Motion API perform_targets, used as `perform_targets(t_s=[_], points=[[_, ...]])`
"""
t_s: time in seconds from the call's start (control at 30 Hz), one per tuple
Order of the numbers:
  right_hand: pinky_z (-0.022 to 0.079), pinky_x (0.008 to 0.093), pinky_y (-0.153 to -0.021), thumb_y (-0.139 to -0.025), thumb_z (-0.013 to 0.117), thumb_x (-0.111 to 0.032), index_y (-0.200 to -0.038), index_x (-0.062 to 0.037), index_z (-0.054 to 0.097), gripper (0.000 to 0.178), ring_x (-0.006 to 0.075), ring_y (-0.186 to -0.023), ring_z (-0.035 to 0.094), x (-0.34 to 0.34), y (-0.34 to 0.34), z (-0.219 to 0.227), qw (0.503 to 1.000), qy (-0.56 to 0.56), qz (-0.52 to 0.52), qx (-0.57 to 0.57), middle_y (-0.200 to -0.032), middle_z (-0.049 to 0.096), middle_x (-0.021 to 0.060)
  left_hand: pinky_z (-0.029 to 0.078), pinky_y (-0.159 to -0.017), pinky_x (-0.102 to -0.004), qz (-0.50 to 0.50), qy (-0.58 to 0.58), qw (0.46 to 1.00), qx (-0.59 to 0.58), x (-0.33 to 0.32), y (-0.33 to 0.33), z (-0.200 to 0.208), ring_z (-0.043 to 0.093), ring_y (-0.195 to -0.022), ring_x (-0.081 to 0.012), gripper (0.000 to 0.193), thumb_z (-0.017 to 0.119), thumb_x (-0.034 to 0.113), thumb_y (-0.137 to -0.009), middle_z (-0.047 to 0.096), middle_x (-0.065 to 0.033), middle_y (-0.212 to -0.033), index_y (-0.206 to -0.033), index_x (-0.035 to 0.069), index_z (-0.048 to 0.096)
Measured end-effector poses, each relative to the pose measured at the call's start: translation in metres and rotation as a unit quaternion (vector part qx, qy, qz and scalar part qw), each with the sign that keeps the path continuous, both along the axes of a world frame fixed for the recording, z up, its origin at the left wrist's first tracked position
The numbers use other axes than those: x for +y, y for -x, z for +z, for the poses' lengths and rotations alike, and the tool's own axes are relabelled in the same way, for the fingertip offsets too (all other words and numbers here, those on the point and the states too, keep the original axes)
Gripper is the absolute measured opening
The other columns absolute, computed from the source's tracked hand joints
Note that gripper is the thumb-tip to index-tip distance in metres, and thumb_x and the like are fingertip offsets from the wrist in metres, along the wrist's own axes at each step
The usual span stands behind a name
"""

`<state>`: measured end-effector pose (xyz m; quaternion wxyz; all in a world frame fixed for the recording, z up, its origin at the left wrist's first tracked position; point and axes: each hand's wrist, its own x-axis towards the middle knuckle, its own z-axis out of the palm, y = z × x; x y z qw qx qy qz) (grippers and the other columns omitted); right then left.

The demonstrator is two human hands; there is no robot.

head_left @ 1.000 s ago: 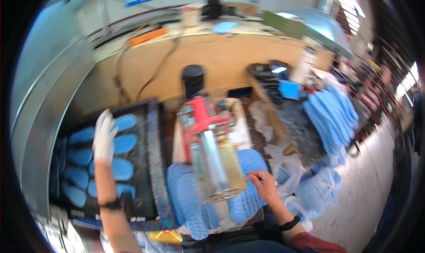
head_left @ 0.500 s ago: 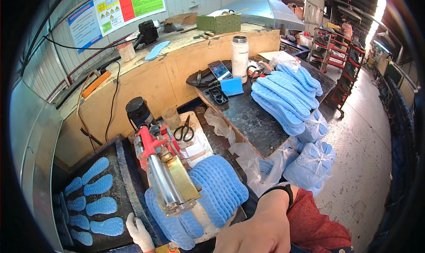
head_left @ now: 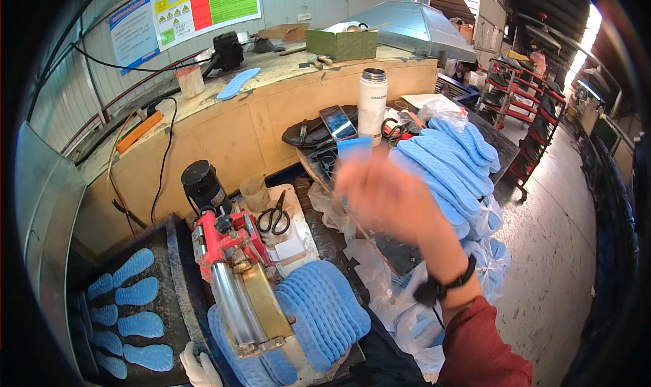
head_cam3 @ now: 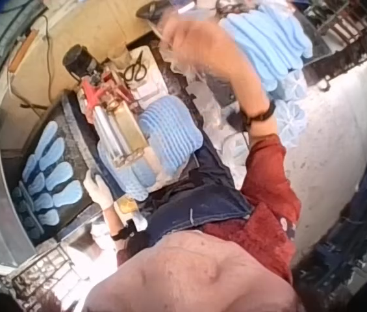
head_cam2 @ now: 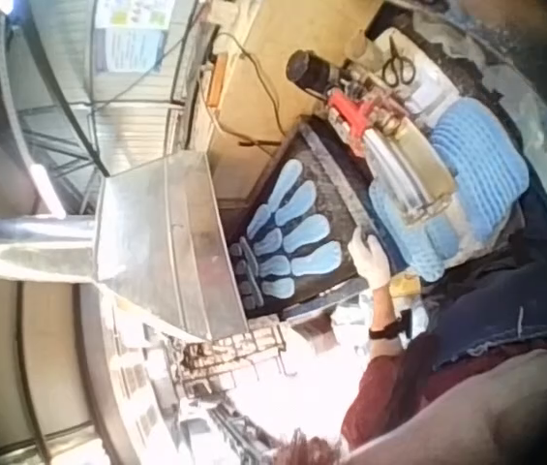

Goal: Applying adhesive or a coating to blue shoe insoles using a manual roller machine and stacking the finished pieces.

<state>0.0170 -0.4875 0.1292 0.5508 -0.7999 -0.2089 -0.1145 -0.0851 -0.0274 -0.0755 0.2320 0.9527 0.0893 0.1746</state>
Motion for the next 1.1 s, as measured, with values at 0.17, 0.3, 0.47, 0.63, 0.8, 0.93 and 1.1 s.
perform_targets(t_s=[0.17,0.3,0.47,0.63,0.8,0.93,1.1], points=[[0.047,0.04,-0.092,-0.072,0.081,-0.026,-0.135,0.0036,0.038,0.082,0.0281,-0.108,0.057,-0.162,-0.184,-0.02,0.86,-0.058,-0.473,-0.182,-0.125,0.053,0.022,0.042,-0.096,-0.043,-0.036,0.01,0.999,-0.008,-0.01,-0.017,-0.007,0.055,-0.108,-0.0364,0.037,0.055,0.015,-0.09,0.058,-0.0187,-0.116,-0.126,0.003,0.056],[0.041,0.0426,-0.103,-0.064,0.086,-0.033,-0.142,0.0097,0.024,0.108,0.0358,-0.122,0.05,-0.199,-0.274,-0.057,0.812,0.038,-0.561,-0.155,-0.135,0.044,0.0291,0.042,-0.096,-0.0419,-0.028,-0.008,1.0,0.0,-0.006,-0.015,-0.005,0.056,-0.108,-0.0353,0.037,0.054,0.011,-0.09,0.058,-0.0182,-0.115,-0.125,0.002,0.056],[0.041,0.0396,-0.103,-0.057,0.088,-0.031,-0.14,0.0076,0.025,0.112,0.0373,-0.123,0.05,-0.194,-0.299,-0.077,0.863,-0.025,-0.489,-0.127,-0.134,0.046,0.0271,0.043,-0.095,-0.041,-0.013,0.004,1.0,0.005,-0.001,-0.012,-0.008,0.057,-0.106,-0.0339,0.036,0.054,0.007,-0.089,0.058,-0.0178,-0.114,-0.125,0.001,0.056],[0.047,0.0421,-0.093,-0.055,0.086,-0.022,-0.118,0.0015,0.043,0.08,0.0348,-0.105,0.061,-0.183,-0.286,-0.065,0.844,-0.054,-0.52,-0.121,-0.113,0.059,0.0206,0.043,-0.095,-0.0409,-0.021,0.02,1.0,0.001,-0.002,-0.013,-0.007,0.057,-0.104,-0.0338,0.036,0.054,0.007,-0.089,0.058,-0.0184,-0.113,-0.124,0.001,0.056],[0.048,0.0399,-0.09,-0.058,0.084,-0.015,-0.117,0.005,0.041,0.076,0.0319,-0.103,0.061,-0.178,-0.271,-0.027,0.839,-0.112,-0.486,-0.216,-0.112,0.058,0.0213,0.043,-0.094,-0.0408,-0.026,-0.003,1.0,-0.001,-0.005,-0.013,-0.005,0.057,-0.104,-0.0333,0.036,0.054,0.007,-0.089,0.058,-0.0186,-0.111,-0.124,0.001,0.056],[0.051,0.039,-0.085,-0.061,0.085,-0.013,-0.122,0.0031,0.035,0.08,0.0259,-0.1,0.06,-0.16,-0.235,0.023,0.851,-0.122,-0.426,-0.282,-0.113,0.055,0.0173,0.043,-0.095,-0.041,-0.035,0.013,0.999,-0.001,-0.005,-0.016,-0.007,0.057,-0.105,-0.0336,0.036,0.054,0.008,-0.089,0.058,-0.0188,-0.112,-0.124,0.0,0.056],[0.054,0.0378,-0.082,-0.063,0.083,-0.009,-0.125,0.0025,0.037,0.077,0.0233,-0.096,0.063,-0.119,-0.156,0.063,0.878,-0.171,-0.364,-0.259,-0.112,0.057,0.0156,0.042,-0.096,-0.041,-0.032,0.007,0.999,-0.012,-0.006,-0.014,-0.009,0.056,-0.106,-0.0347,0.036,0.054,0.009,-0.089,0.059,-0.0194,-0.113,-0.124,0.0,0.056]])
